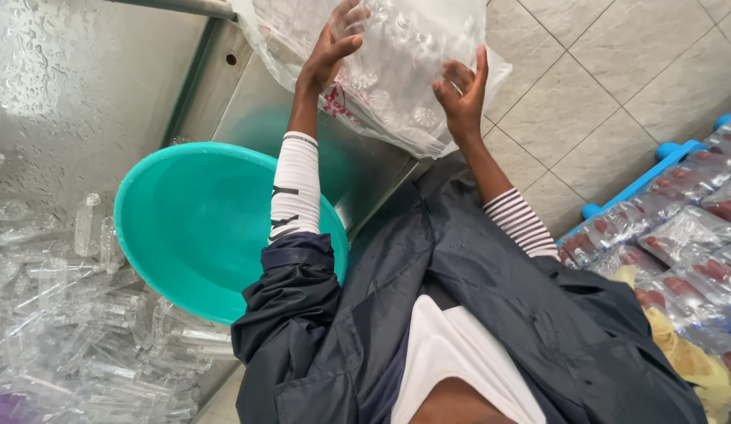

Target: The person opens a plastic bag containing clear plastic bottles and pours them into a teal basin of water. They repeatedly pick up bottles, agitate them in the water, and place them on a metal counter. The process is repeated with a second bag of bottles.

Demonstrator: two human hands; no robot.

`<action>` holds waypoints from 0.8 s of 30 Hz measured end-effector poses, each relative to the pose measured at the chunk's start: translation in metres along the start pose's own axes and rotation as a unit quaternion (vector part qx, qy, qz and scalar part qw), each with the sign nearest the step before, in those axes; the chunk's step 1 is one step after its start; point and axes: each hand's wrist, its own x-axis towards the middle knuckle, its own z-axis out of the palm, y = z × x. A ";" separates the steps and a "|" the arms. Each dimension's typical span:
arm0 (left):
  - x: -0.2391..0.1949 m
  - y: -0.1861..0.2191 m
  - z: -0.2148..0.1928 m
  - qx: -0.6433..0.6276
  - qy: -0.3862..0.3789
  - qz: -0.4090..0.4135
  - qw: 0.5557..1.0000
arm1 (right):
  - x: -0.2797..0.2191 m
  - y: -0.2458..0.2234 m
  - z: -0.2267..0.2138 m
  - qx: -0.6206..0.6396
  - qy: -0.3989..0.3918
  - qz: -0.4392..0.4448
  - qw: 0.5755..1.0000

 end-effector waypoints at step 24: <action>-0.118 -0.030 0.165 -0.032 0.121 -0.012 0.992 | 0.037 0.072 -0.050 0.359 -0.411 0.222 0.808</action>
